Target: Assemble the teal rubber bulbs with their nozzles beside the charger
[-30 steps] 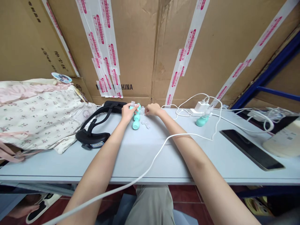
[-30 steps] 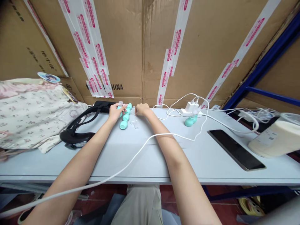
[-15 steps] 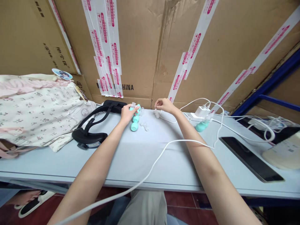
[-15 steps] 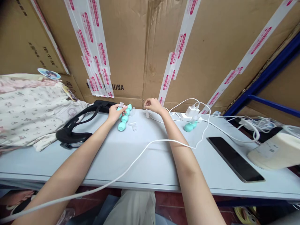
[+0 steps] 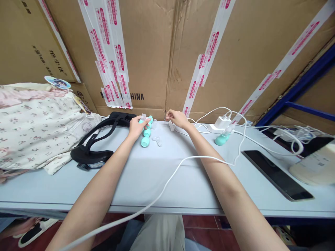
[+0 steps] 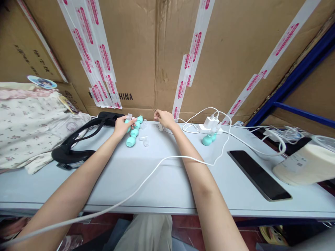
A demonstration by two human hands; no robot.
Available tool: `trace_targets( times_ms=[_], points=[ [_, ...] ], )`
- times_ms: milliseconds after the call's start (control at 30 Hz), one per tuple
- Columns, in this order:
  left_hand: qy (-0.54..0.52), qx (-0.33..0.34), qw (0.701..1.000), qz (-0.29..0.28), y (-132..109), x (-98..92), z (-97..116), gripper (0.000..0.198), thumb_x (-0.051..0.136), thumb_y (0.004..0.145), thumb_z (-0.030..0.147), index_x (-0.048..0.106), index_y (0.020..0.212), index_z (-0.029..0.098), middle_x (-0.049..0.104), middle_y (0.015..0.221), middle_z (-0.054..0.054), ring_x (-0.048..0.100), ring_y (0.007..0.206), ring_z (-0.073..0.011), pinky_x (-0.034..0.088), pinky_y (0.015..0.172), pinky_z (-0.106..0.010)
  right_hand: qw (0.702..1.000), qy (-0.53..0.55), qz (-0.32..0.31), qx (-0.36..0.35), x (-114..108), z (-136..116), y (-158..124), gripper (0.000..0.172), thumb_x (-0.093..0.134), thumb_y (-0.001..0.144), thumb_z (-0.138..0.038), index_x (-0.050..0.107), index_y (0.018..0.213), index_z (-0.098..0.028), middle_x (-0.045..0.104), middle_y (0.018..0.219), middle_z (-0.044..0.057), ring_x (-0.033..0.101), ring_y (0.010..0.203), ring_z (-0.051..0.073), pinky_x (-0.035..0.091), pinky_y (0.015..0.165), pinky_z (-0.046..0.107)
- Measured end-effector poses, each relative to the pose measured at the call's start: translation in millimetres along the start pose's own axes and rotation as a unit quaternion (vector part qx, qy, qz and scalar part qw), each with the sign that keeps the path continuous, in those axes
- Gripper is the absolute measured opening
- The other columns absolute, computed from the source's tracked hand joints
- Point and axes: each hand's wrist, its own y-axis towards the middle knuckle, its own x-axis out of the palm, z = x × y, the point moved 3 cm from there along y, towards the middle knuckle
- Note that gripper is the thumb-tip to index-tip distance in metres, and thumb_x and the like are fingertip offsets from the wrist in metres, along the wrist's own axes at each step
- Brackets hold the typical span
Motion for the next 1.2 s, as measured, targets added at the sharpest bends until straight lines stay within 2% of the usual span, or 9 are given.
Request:
trace_targets(
  times_ms=[233,433,600,767,1000,1200],
  points=[
    [0.007,-0.001,1.0,0.003,0,-0.2,0,0.029,0.068,0.067,0.043,0.066,0.074,0.015,0.064,0.058,-0.002,0.056,0.047,-0.0125,0.044,0.052,-0.024,0.999,-0.033,0.027,-0.011,0,-2,1,0.012,0.063,0.078,-0.031,0.07,0.085,-0.023,0.07,0.094,-0.001,0.06,0.088,0.015,0.037,0.069,0.023],
    [0.027,0.009,1.0,0.006,1,-0.4,-1,0.029,0.068,0.068,0.045,0.065,0.074,0.016,0.065,0.059,-0.002,0.057,0.047,-0.013,0.045,0.055,-0.025,0.999,-0.041,-0.031,0.016,7,-5,2,0.015,0.064,0.078,-0.033,0.07,0.089,-0.025,0.071,0.092,-0.002,0.062,0.087,0.014,0.036,0.067,0.022],
    [0.028,0.017,0.999,0.003,2,0.6,-4,0.03,0.067,0.069,0.045,0.066,0.075,0.015,0.065,0.06,-0.002,0.058,0.048,-0.0134,0.045,0.054,-0.025,0.994,-0.105,-0.035,0.011,10,-7,4,0.014,0.061,0.081,-0.03,0.069,0.091,-0.024,0.072,0.096,0.0,0.062,0.091,0.017,0.038,0.069,0.023],
    [0.032,0.013,0.999,0.002,1,-0.2,0,0.028,0.067,0.07,0.043,0.067,0.077,0.015,0.065,0.059,-0.002,0.057,0.048,-0.0131,0.044,0.053,-0.024,0.981,-0.187,-0.051,-0.001,12,-9,4,0.016,0.06,0.081,-0.023,0.071,0.091,-0.022,0.072,0.096,0.006,0.063,0.089,0.02,0.039,0.071,0.026],
    [0.026,0.016,1.0,0.007,-1,-2.9,4,0.028,0.067,0.07,0.042,0.067,0.076,0.015,0.064,0.059,-0.001,0.056,0.048,-0.0125,0.044,0.053,-0.024,0.945,-0.301,-0.084,-0.096,23,-26,-1,0.023,0.053,0.082,-0.014,0.074,0.092,-0.013,0.07,0.097,0.016,0.054,0.102,0.027,0.032,0.088,0.037],
    [0.024,0.014,1.0,0.008,2,-3.1,0,0.028,0.067,0.07,0.043,0.067,0.075,0.015,0.064,0.059,-0.001,0.056,0.047,-0.0125,0.044,0.053,-0.024,0.932,-0.333,-0.079,-0.12,30,-25,-2,0.026,0.05,0.084,-0.016,0.074,0.091,-0.01,0.07,0.094,0.017,0.053,0.098,0.029,0.03,0.087,0.041]
  ],
)
